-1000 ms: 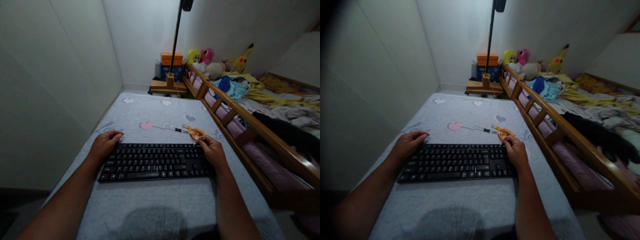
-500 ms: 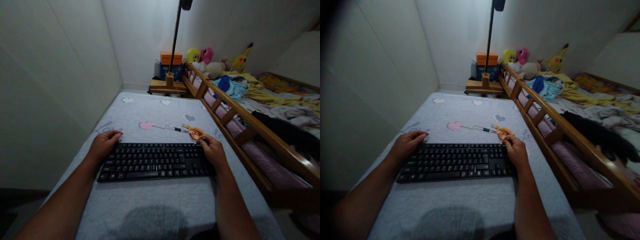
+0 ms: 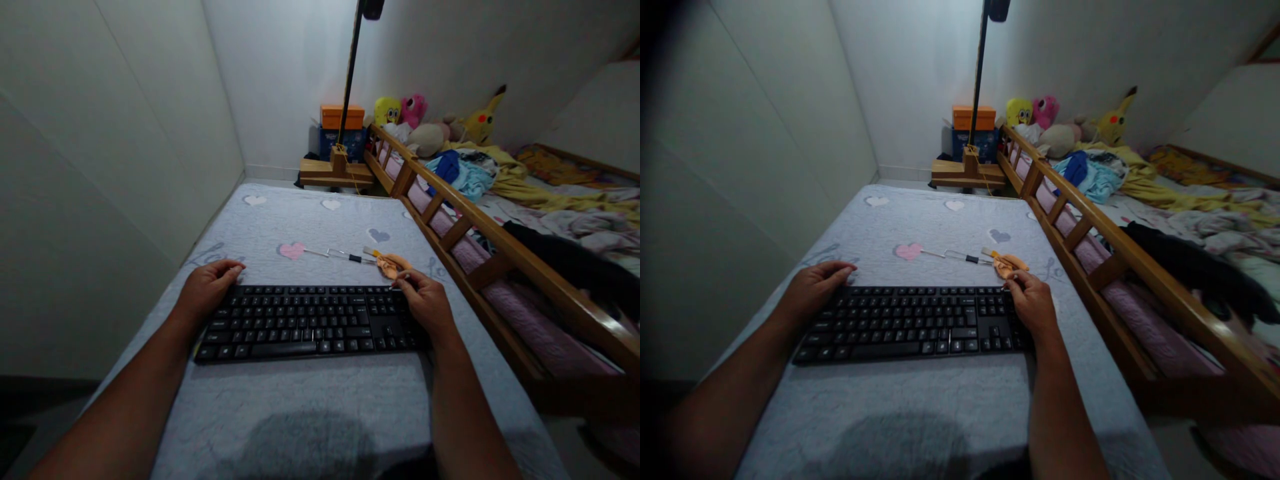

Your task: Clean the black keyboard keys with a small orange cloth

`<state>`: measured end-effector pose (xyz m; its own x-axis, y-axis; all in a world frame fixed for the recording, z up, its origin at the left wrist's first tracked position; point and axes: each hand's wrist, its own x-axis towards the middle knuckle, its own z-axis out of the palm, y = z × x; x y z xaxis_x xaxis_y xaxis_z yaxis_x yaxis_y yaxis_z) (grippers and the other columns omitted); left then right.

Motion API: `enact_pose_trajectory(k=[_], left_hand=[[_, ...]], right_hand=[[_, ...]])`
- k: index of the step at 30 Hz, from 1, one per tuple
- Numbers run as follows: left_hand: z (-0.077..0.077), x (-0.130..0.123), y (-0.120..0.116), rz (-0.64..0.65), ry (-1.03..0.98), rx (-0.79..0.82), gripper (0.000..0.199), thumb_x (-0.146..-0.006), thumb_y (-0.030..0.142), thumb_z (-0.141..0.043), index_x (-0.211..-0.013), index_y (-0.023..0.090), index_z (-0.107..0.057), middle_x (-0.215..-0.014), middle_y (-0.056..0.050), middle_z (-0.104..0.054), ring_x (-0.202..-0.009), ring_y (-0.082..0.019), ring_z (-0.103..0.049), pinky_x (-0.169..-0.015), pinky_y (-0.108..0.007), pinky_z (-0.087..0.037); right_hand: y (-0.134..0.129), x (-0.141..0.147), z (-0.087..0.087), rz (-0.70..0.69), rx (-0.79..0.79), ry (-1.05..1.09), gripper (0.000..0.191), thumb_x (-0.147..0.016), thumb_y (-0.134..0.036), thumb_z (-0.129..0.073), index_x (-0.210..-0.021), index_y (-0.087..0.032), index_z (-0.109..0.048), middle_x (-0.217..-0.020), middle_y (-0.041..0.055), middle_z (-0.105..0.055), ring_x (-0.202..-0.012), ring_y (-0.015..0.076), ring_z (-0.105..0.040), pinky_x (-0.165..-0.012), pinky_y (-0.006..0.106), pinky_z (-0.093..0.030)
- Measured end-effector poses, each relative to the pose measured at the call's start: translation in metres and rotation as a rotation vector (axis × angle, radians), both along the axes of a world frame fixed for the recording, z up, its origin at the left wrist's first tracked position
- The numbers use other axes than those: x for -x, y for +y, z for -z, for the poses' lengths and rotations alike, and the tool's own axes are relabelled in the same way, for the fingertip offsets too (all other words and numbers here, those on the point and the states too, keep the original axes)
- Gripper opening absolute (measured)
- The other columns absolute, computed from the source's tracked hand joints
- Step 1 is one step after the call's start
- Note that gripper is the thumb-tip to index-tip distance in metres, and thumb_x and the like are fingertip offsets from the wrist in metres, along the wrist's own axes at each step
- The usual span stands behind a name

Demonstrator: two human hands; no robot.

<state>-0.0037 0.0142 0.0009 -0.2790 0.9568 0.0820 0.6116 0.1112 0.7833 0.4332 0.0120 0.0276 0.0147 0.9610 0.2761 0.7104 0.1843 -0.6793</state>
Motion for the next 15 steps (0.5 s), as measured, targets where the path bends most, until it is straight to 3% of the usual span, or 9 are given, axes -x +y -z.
enact_pose_trajectory(k=[15], left_hand=[[0.0034, 0.0014, 0.0008, -0.005, -0.002, 0.000, 0.035, -0.072, 0.053, -0.061, -0.085, 0.024, -0.076, -0.082, -0.002, -0.076, -0.079, -0.026, -0.067, -0.072, -0.033, -0.053]], right_hand=[[-0.0019, -0.0003, -0.0014, -0.010, -0.013, 0.013, 0.019, -0.083, -0.035, -0.056, -0.075, -0.024, -0.068, -0.081, 0.0037, -0.075, -0.078, 0.0246, -0.066, -0.081, 0.037, -0.048]])
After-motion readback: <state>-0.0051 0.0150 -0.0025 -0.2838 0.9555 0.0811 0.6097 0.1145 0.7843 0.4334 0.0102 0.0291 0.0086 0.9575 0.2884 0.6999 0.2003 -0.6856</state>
